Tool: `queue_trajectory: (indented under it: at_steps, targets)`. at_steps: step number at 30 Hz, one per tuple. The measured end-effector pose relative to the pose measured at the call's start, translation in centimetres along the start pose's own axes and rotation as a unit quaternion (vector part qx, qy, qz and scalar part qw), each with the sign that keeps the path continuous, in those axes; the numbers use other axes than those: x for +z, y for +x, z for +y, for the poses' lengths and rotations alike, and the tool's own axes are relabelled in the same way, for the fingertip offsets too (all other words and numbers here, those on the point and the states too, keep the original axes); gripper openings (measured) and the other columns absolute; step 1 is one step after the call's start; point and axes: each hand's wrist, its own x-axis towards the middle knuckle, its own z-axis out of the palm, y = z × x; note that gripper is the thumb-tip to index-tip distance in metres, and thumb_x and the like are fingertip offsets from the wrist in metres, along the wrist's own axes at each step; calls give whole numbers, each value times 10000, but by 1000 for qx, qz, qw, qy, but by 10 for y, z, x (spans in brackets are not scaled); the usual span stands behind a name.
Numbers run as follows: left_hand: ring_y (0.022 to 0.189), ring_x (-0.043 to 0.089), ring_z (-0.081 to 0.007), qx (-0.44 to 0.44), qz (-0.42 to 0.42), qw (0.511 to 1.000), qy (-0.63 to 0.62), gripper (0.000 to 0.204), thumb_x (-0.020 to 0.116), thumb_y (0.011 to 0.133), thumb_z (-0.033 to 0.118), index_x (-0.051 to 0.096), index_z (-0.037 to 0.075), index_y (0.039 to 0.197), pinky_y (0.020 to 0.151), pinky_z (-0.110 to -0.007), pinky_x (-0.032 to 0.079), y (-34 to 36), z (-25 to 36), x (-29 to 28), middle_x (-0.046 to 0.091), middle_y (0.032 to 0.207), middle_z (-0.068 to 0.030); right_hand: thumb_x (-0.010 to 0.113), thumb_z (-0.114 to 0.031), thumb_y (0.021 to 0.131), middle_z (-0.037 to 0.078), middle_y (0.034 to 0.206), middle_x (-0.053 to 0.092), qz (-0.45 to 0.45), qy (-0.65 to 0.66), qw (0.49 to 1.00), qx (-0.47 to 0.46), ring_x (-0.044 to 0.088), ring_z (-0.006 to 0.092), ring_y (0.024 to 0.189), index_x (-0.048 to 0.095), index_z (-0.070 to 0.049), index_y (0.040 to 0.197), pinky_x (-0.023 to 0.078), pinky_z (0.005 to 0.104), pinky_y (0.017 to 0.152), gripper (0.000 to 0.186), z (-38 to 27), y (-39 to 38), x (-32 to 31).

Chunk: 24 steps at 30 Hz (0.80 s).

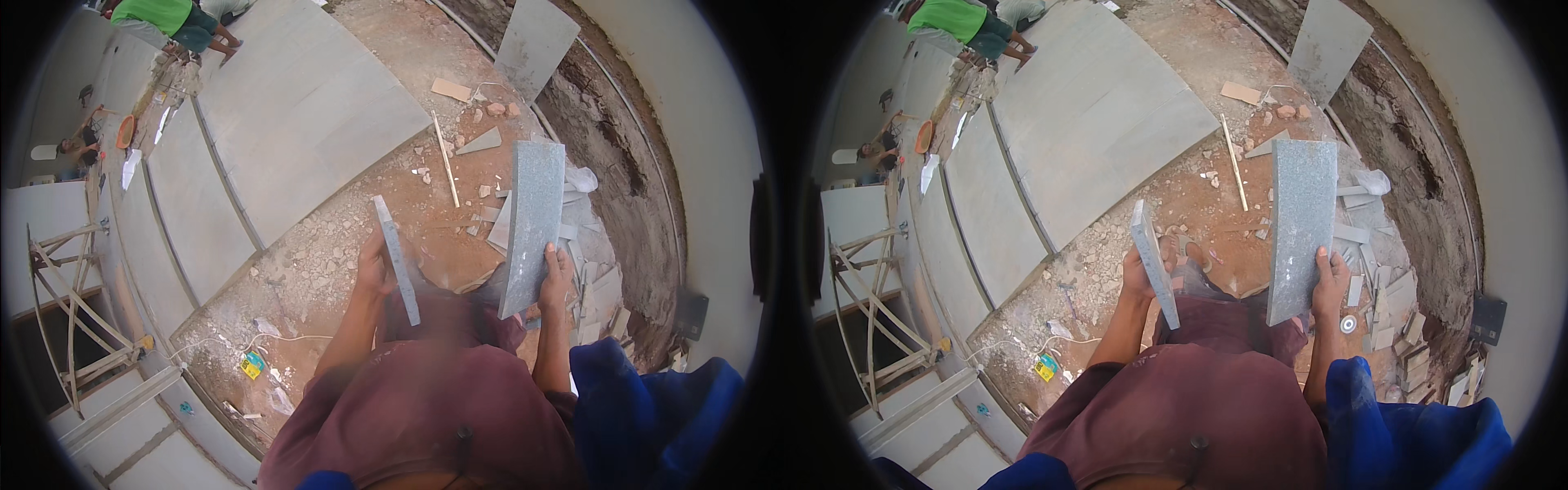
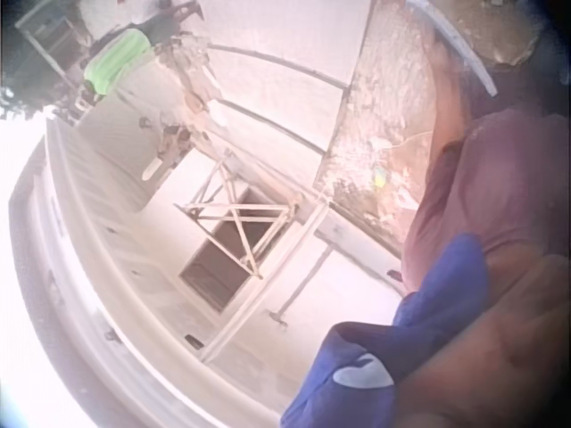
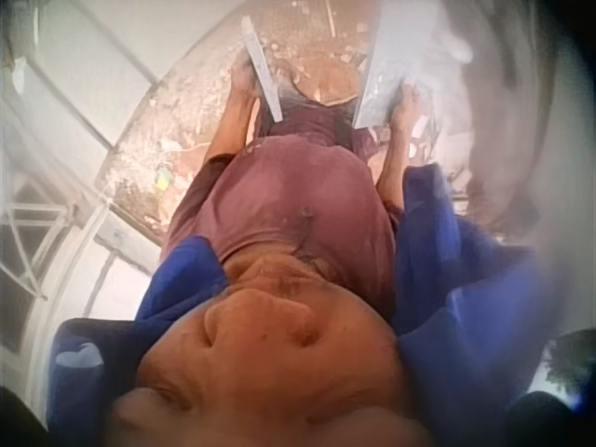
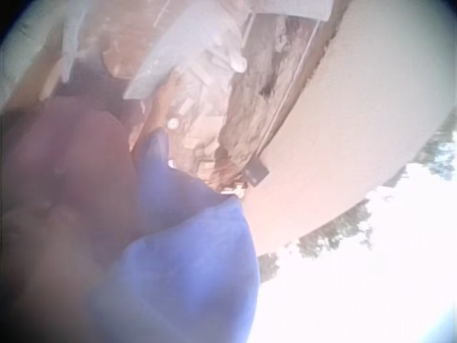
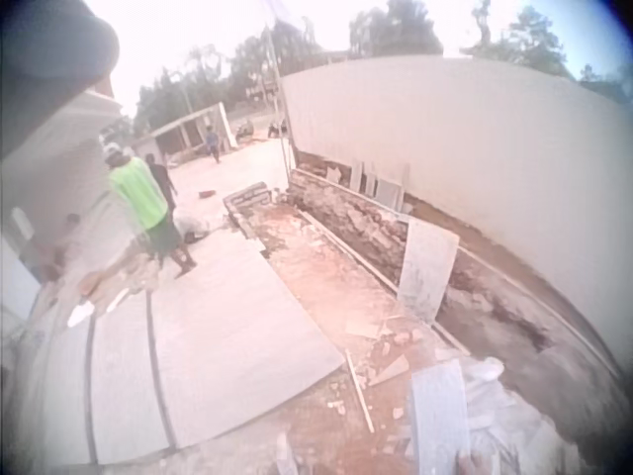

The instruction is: The person uses an angle grinder to cut rectangular ceramic tiles on a dirt construction site. They hold the tile with one hand and guide the grinder with the other, creating dust as they cut. After cutting, the person picks up the pieces and walks toward a building interior.

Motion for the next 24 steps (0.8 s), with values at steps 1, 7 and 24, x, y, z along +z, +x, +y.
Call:
queue_trajectory:
  at_steps: [1,7,24]
  targets:
    - [901,705,-263,9,-116,991,-73,541,481,1097,447,536,1,1399,763,-396,560,0,16,-27,641,985,-137,622,-340,1081,-17,843,641,0,15,1000,9,540,67,768,686,-15,982,427,262,696,345,-12,0,26]
    - [706,620,-260,64,-129,979,-142,580,521,1074,458,510,-8,1419,653,-379,495,10,148,-41,600,860,-125,614,-419,1071,19,843,638,5,85,993,77,595,123,745,672,-55,966,479,310,681,383,-68,-6,158]
    - [641,557,-181,240,470,849,32,390,441,1147,420,623,75,1146,582,-306,499,110,390,-39,586,818,-26,646,-406,1056,-2,811,640,-196,-29,978,66,593,101,735,675,-62,948,456,288,681,362,-153,164,465]
